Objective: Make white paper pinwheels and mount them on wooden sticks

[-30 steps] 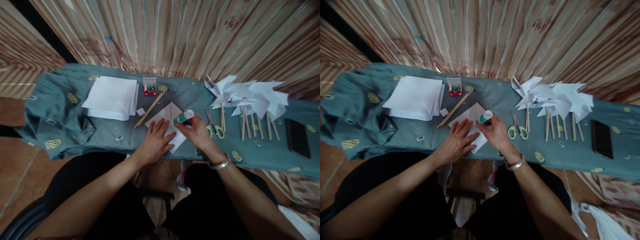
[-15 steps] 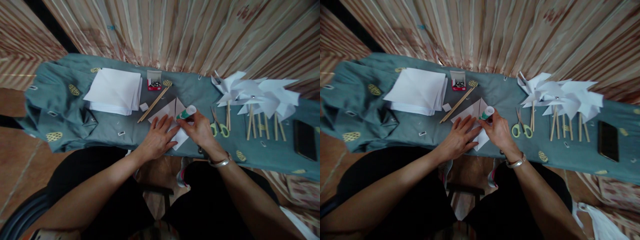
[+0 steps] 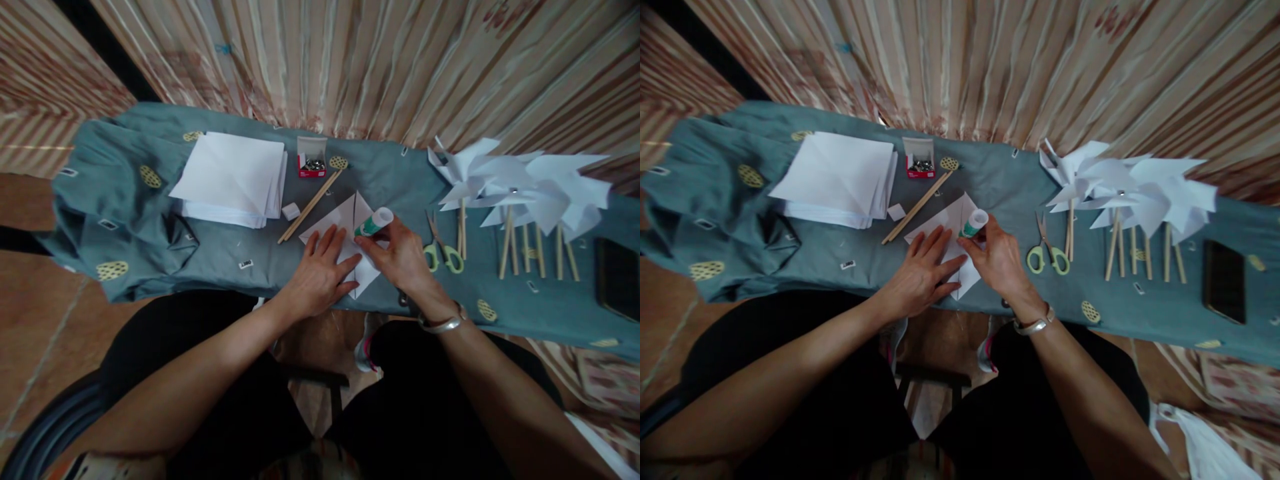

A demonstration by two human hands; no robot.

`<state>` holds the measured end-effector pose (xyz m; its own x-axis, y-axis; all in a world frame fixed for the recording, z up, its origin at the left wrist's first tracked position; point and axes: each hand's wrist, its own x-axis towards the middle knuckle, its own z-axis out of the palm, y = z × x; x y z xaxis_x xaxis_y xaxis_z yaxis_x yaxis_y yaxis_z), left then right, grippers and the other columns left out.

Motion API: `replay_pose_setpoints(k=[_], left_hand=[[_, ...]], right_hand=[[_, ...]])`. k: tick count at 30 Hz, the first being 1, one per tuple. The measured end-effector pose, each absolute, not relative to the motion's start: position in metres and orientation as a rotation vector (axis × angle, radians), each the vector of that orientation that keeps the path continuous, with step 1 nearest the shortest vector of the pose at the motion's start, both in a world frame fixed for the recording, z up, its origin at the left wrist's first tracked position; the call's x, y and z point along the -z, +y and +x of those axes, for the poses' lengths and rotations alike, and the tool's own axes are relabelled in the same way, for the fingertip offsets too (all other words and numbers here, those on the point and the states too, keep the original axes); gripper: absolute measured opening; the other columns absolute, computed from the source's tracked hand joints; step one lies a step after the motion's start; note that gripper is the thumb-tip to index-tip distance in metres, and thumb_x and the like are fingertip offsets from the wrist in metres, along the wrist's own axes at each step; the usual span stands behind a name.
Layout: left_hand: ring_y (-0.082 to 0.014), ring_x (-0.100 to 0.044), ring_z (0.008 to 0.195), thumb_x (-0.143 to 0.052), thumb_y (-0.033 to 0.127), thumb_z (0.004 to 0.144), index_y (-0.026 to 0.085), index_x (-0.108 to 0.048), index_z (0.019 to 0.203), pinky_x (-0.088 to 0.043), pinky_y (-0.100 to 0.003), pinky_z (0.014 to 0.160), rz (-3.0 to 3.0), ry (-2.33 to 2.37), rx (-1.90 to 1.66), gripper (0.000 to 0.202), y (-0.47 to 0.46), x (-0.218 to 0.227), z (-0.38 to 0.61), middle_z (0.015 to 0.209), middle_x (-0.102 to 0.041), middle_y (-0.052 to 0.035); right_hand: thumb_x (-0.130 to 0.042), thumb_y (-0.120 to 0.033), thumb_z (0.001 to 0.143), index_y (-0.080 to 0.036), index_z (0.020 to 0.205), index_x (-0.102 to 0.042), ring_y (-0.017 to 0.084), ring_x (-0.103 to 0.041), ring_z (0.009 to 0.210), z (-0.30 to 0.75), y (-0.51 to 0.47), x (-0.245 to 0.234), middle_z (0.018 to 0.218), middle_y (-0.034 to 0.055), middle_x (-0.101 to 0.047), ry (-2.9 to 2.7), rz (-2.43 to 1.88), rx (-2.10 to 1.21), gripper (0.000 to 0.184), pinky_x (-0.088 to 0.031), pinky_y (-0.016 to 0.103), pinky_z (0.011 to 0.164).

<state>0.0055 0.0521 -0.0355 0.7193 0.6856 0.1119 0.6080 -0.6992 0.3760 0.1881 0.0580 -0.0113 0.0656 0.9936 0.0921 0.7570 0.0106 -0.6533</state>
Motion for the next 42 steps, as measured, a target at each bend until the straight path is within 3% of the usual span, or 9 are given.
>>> replay_pose_setpoints(k=[42], left_hand=[[-0.0357,-0.023,0.145,-0.055,0.043,0.089,0.024,-0.052,0.133,-0.020,-0.062,0.114,2.594,1.015,-0.361,0.048,0.0526,0.0372,0.0060,0.156,-0.030,-0.0153]], right_hand=[[-0.058,-0.037,0.085,-0.018,0.099,-0.060,0.024,-0.066,0.076,0.1857,0.0516,0.0042,0.083,0.0078,-0.070,-2.014,-1.714,-0.469,0.024,-0.048,0.033,0.070]])
